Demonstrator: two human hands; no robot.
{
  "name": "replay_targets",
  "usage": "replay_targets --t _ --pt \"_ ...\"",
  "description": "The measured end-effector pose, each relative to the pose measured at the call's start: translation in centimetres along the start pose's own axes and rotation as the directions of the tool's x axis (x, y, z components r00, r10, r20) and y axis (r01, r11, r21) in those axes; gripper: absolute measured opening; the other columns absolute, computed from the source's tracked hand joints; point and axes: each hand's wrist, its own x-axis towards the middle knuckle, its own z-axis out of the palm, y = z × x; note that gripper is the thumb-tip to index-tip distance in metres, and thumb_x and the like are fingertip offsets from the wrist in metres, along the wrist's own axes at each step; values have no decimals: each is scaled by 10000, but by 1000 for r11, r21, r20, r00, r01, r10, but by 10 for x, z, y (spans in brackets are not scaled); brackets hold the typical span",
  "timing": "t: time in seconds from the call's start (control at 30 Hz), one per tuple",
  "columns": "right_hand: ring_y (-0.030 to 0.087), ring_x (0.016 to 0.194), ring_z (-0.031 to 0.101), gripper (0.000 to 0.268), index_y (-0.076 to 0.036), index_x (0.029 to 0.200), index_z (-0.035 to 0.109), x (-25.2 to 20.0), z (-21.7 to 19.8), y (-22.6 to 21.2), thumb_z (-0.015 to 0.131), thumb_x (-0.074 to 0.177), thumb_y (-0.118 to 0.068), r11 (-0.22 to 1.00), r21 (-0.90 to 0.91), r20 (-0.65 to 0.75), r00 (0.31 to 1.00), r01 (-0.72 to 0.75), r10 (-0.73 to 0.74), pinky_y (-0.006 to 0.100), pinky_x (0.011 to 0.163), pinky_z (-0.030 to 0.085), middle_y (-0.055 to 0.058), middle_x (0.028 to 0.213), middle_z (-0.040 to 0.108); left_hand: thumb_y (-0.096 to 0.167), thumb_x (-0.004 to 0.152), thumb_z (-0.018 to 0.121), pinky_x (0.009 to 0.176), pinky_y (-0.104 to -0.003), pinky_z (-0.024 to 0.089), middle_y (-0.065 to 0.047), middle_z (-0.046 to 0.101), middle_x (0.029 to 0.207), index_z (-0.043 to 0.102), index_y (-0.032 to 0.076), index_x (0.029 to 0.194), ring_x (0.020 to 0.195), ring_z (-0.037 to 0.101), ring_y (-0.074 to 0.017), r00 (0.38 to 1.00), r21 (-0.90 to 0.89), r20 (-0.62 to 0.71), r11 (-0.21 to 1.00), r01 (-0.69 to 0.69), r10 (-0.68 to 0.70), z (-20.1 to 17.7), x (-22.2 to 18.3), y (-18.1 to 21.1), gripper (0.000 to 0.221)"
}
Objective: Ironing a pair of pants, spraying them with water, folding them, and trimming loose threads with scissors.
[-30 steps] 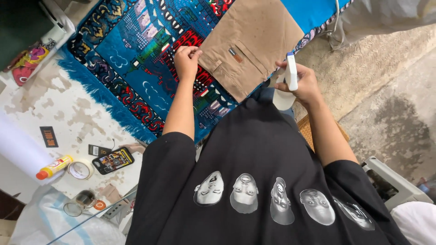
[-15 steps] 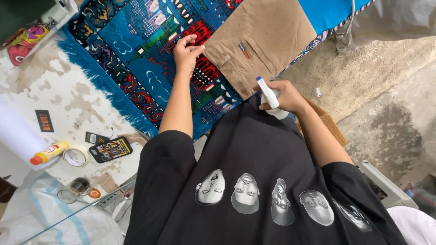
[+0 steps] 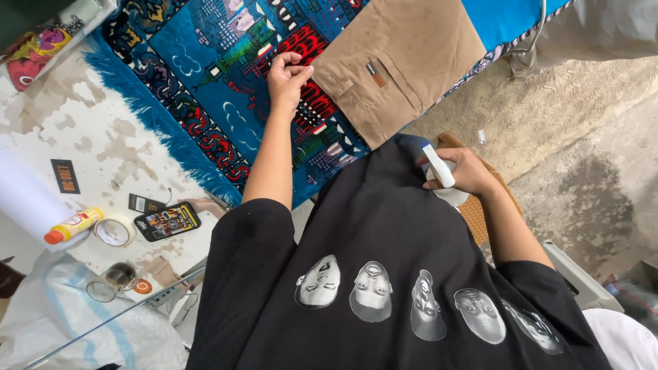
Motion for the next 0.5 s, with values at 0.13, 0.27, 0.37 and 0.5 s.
replay_targets --t 0.13,0.27,0.37,0.5 --pt "86 1046 679 627 -152 1188 794 -15 -11 -3 955 587 -70 980 197 103 994 8 -29 265 952 544 0 1109 804 2 828 836 711 -280 614 -63 722 809 628 100 1025 730 695 -126 1000 17 -11 1000 2 -2 0 -3 5 303" --pt "65 1027 631 537 -148 1100 749 -22 -7 16 941 600 -125 990 115 100 990 85 -97 259 862 504 -24 1138 734 -3 826 833 764 -298 637 -64 722 801 633 101 1004 771 721 -134 1000 13 -14 1000 -17 17 2 -6 7 287" --pt "87 1097 641 607 -117 1156 756 -27 -7 27 974 590 -138 976 210 16 998 61 -66 261 909 527 8 1203 725 -11 829 835 734 -279 627 -46 699 820 632 96 1004 756 706 -117 999 9 -12 999 -51 51 1 -4 4 289" --pt "94 1057 697 489 -70 1023 798 -32 -7 14 968 565 -98 966 253 -25 998 -51 59 279 872 561 29 1213 782 -14 830 836 740 -285 643 -52 709 815 638 93 1001 753 713 -127 999 20 -16 999 -50 50 2 -6 9 282"
